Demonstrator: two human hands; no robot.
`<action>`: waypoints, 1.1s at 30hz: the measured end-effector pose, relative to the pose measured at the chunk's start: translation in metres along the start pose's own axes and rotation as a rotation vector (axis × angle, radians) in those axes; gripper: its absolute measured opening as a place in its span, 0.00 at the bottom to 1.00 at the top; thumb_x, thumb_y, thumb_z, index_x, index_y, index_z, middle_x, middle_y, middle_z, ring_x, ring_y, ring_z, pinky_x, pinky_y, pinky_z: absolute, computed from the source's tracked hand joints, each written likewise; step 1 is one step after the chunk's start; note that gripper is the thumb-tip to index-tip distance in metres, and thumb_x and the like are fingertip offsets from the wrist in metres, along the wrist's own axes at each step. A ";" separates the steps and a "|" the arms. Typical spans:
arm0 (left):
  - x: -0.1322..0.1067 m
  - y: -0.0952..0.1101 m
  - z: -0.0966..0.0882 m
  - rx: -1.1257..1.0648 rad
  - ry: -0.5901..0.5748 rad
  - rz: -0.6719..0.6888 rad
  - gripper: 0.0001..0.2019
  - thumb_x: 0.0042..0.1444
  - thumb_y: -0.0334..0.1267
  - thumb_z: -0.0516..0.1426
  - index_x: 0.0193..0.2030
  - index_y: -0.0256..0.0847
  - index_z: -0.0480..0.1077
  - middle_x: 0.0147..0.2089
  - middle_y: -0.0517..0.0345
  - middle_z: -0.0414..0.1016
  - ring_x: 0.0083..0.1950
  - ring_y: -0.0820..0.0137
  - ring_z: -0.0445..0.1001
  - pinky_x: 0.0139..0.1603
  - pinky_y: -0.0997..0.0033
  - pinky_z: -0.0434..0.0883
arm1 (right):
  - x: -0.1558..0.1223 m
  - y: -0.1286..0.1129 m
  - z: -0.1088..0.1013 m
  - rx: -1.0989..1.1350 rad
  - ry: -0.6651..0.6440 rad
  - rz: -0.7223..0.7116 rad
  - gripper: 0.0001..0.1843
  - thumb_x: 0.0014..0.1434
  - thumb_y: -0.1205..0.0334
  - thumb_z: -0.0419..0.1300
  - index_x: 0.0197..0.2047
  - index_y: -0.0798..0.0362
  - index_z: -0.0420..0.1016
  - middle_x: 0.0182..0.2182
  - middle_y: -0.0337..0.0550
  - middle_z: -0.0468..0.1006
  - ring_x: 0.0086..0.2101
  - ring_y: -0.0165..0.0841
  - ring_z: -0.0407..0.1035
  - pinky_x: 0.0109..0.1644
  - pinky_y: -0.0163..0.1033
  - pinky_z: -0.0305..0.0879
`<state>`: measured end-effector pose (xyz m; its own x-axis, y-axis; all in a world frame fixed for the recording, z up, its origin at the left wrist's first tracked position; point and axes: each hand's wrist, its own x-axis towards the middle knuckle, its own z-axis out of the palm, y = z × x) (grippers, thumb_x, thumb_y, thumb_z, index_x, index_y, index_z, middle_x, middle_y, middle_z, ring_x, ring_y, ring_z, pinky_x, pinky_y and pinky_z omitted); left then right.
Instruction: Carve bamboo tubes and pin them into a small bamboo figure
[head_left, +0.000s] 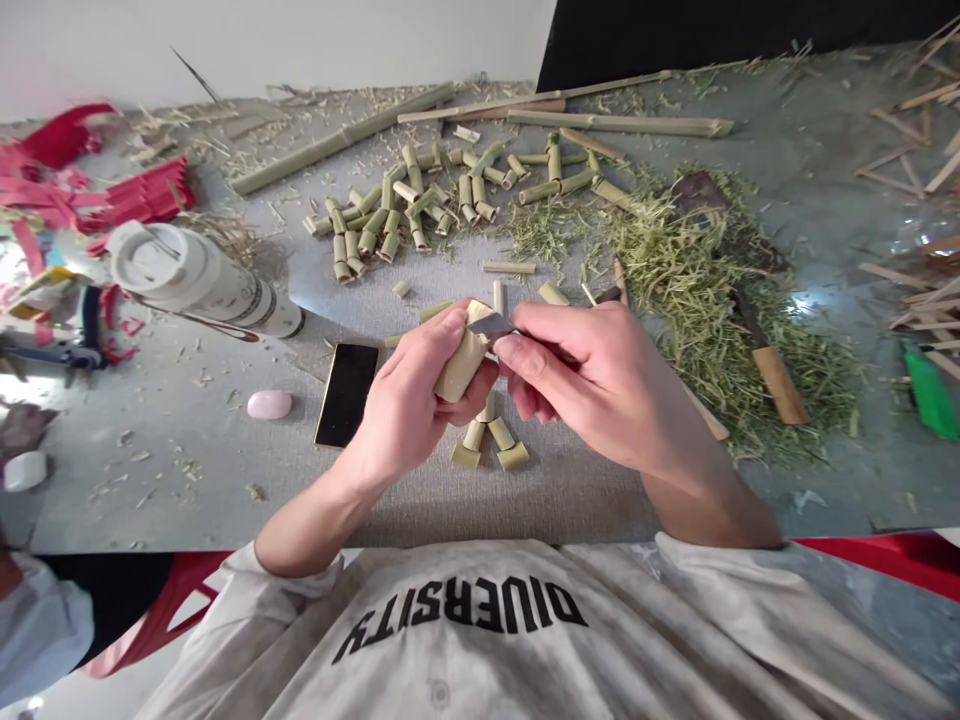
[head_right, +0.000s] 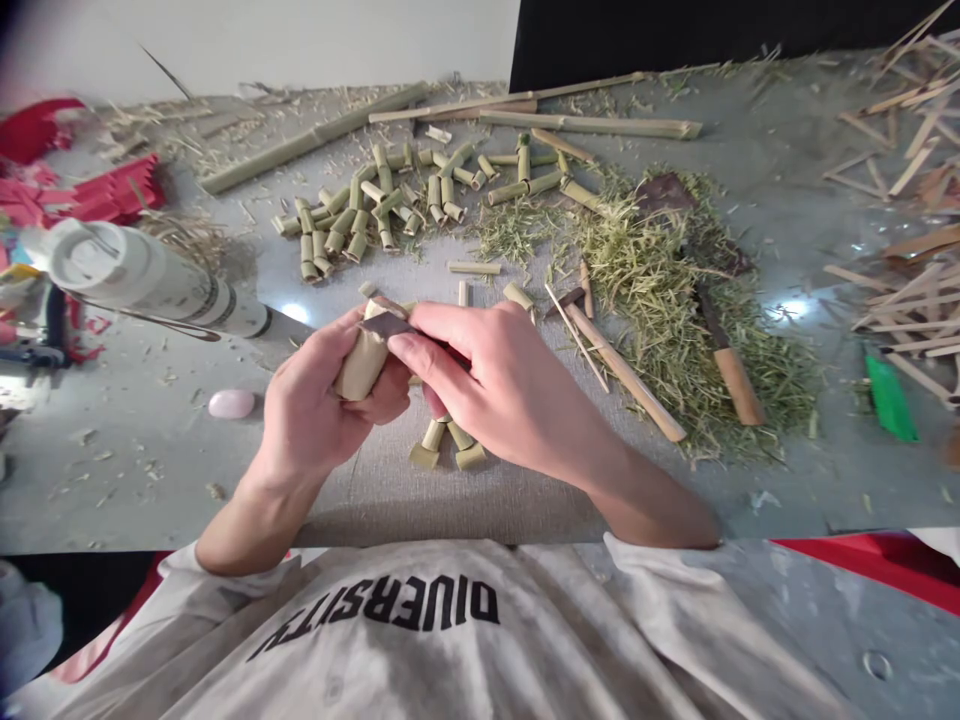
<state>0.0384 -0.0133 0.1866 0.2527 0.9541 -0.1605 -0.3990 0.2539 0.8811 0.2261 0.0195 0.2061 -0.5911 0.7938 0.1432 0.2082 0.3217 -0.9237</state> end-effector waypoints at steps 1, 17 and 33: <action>0.000 0.002 0.000 -0.029 -0.030 -0.021 0.19 0.74 0.53 0.56 0.35 0.43 0.65 0.19 0.70 0.52 0.19 0.77 0.42 0.20 0.75 0.48 | 0.000 0.000 0.000 -0.015 0.001 -0.010 0.24 0.81 0.52 0.58 0.32 0.52 0.70 0.23 0.31 0.75 0.22 0.22 0.68 0.31 0.34 0.59; -0.002 -0.008 0.002 0.116 0.109 0.105 0.22 0.73 0.56 0.57 0.33 0.43 0.66 0.21 0.65 0.60 0.20 0.75 0.49 0.21 0.69 0.48 | -0.001 0.000 0.001 0.071 -0.023 0.013 0.21 0.79 0.55 0.63 0.32 0.54 0.73 0.23 0.31 0.76 0.21 0.21 0.66 0.27 0.32 0.57; 0.002 0.010 -0.004 -0.109 -0.052 -0.021 0.19 0.74 0.52 0.54 0.39 0.41 0.72 0.19 0.71 0.47 0.17 0.79 0.41 0.19 0.77 0.50 | -0.005 -0.004 -0.013 0.016 0.012 -0.095 0.20 0.82 0.53 0.57 0.36 0.52 0.73 0.25 0.34 0.73 0.24 0.25 0.66 0.29 0.36 0.59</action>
<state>0.0308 -0.0080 0.1936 0.3064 0.9397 -0.1522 -0.4859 0.2919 0.8238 0.2380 0.0212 0.2137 -0.5981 0.7663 0.2347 0.1395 0.3878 -0.9111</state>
